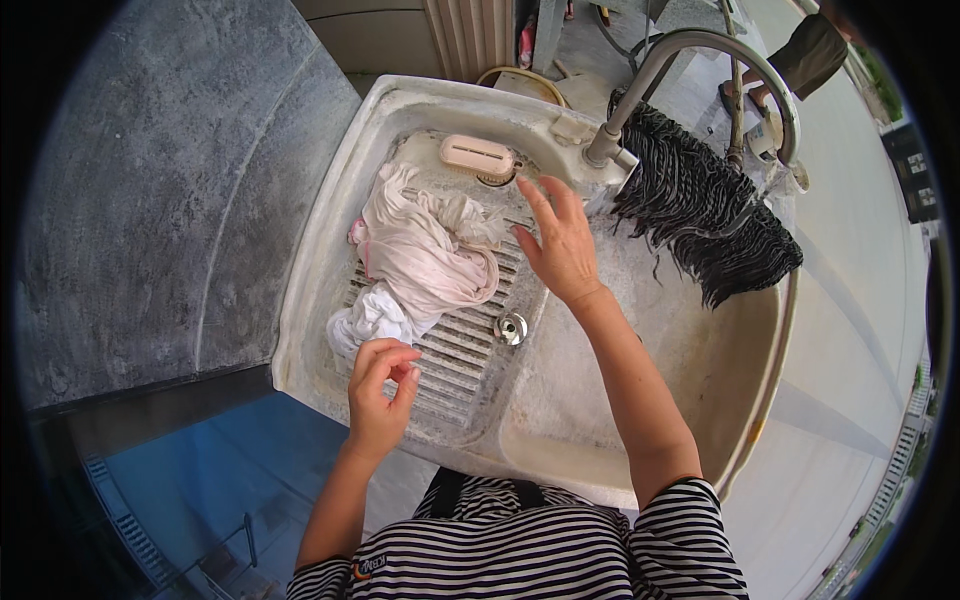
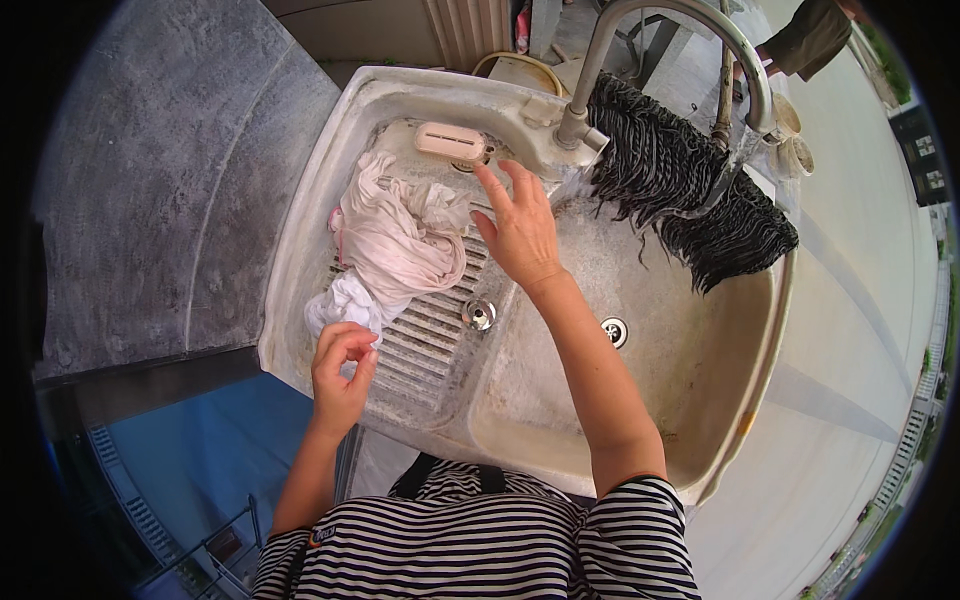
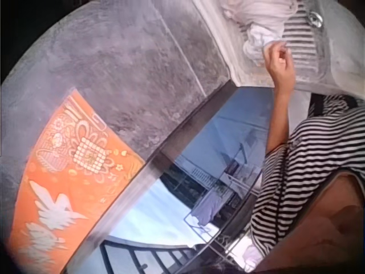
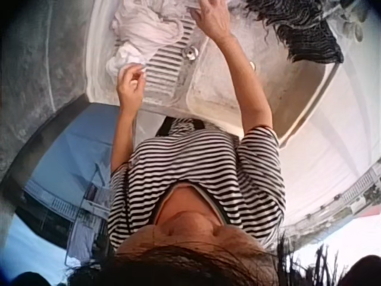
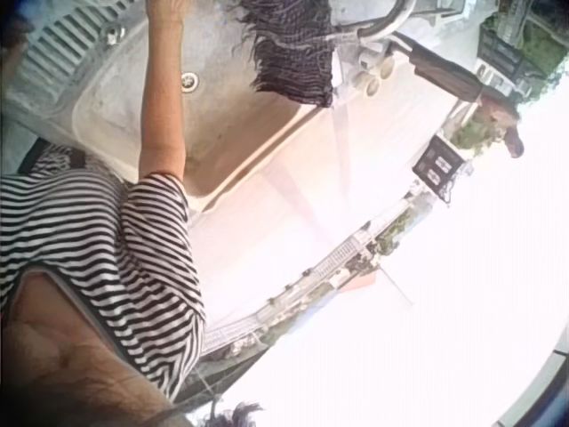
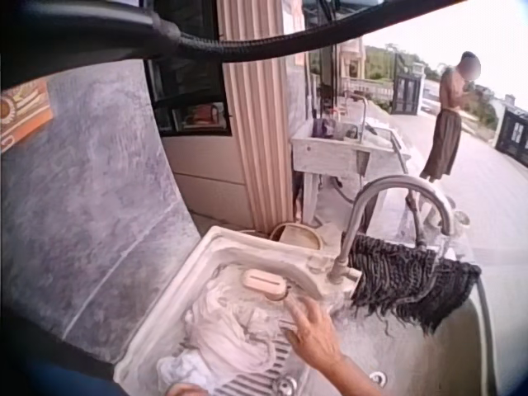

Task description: The person washes a white t-shirt by hand in an outdoor sink, rinses it under running water, wrings it out, then hangs it on a drying rack using a hanger.

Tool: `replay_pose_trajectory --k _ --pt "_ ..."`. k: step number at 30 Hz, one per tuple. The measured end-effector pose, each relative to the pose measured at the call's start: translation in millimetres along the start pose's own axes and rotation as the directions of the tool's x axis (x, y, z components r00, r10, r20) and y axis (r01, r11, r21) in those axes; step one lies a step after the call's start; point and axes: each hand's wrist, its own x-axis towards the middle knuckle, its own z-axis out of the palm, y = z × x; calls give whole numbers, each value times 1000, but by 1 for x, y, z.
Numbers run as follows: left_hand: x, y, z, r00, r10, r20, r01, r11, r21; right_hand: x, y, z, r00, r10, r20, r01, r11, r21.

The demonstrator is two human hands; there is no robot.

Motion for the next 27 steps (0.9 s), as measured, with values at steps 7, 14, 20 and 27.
replay_pose_trajectory --k 7,14,20,27 --pt "-1 23 20 995 55 81 -57 998 24 -17 30 45 935 341 99 -351 848 396" --pt "-13 -3 27 993 -27 112 25 1000 16 -58 121 -78 630 776 -19 -500 425 755" --pt "-9 14 65 985 24 168 -21 1000 -18 -71 204 -137 617 773 -145 -752 634 181" --pt "0 33 97 979 1 203 2 1000 -16 -92 211 -128 712 639 291 -687 549 476"
